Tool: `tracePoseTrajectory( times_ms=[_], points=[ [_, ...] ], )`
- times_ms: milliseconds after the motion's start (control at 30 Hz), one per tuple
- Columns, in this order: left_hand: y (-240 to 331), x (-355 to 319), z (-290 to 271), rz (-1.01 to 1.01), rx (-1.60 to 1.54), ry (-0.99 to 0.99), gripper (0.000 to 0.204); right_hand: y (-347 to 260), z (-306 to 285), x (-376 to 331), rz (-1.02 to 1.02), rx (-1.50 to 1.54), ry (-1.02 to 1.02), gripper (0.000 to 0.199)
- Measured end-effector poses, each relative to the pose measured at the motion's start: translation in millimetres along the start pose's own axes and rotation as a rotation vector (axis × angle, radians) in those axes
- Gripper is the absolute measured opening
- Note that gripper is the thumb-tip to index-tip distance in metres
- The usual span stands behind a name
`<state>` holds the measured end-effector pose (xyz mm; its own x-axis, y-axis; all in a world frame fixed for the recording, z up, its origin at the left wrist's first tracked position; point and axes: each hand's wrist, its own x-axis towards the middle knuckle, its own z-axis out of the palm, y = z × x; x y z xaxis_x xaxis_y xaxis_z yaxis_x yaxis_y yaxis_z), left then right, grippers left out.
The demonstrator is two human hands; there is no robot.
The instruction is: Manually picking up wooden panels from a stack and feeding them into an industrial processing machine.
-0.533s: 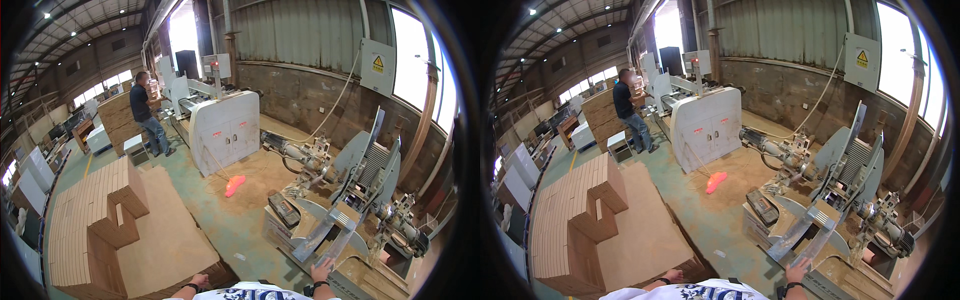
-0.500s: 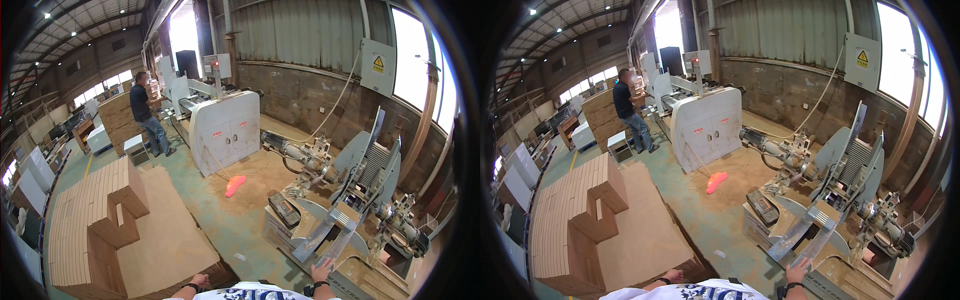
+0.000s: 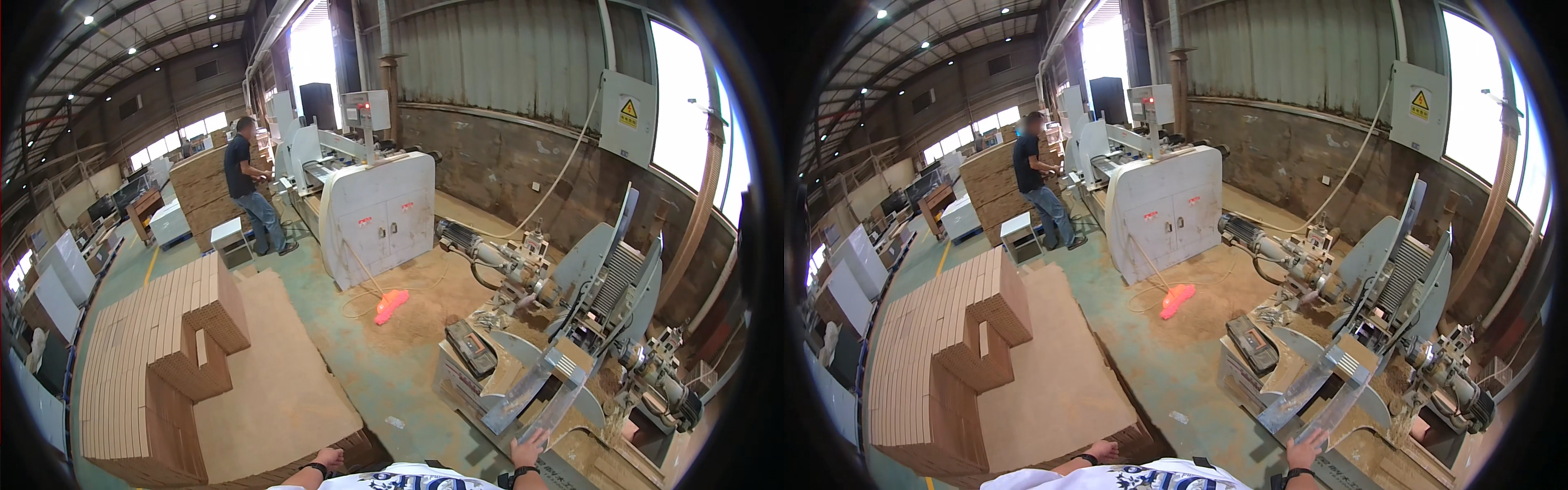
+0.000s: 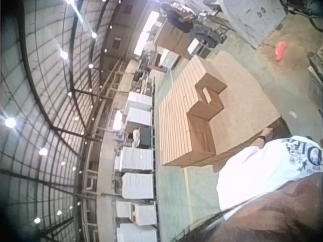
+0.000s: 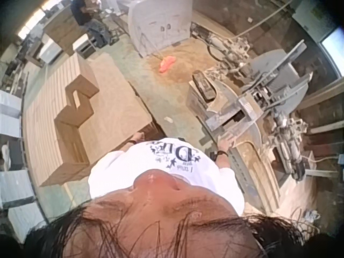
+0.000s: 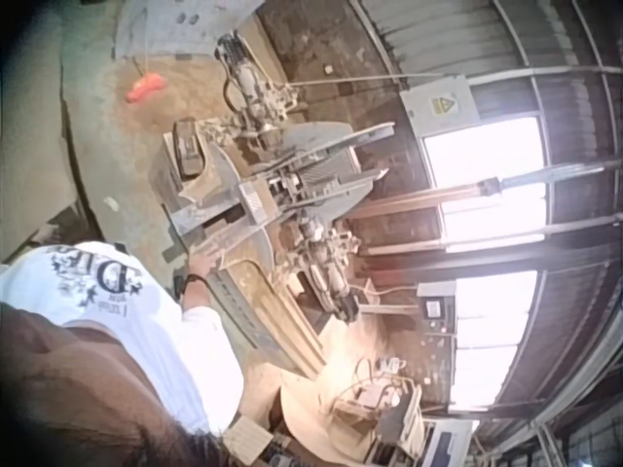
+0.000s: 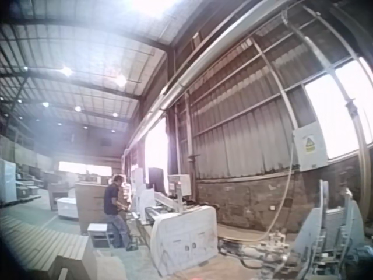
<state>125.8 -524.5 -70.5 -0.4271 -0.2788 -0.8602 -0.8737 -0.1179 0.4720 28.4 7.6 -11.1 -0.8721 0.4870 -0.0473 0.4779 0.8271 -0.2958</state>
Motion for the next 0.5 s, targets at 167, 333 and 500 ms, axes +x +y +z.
tracePoseTrajectory(
  times_ms=[167,333,500],
  points=[
    [-1,0,-1,0.0,-0.014,-0.003,0.028,0,0,-1,-0.023,-0.01,0.032,0.096],
    [-1,1,0,-0.016,-0.031,0.003,0.027,4,5,1,-0.026,-0.025,0.041,0.095],
    [-3,1,-2,-0.016,-0.013,0.011,0.027,3,6,2,-0.019,-0.026,0.023,0.095]
  ],
)
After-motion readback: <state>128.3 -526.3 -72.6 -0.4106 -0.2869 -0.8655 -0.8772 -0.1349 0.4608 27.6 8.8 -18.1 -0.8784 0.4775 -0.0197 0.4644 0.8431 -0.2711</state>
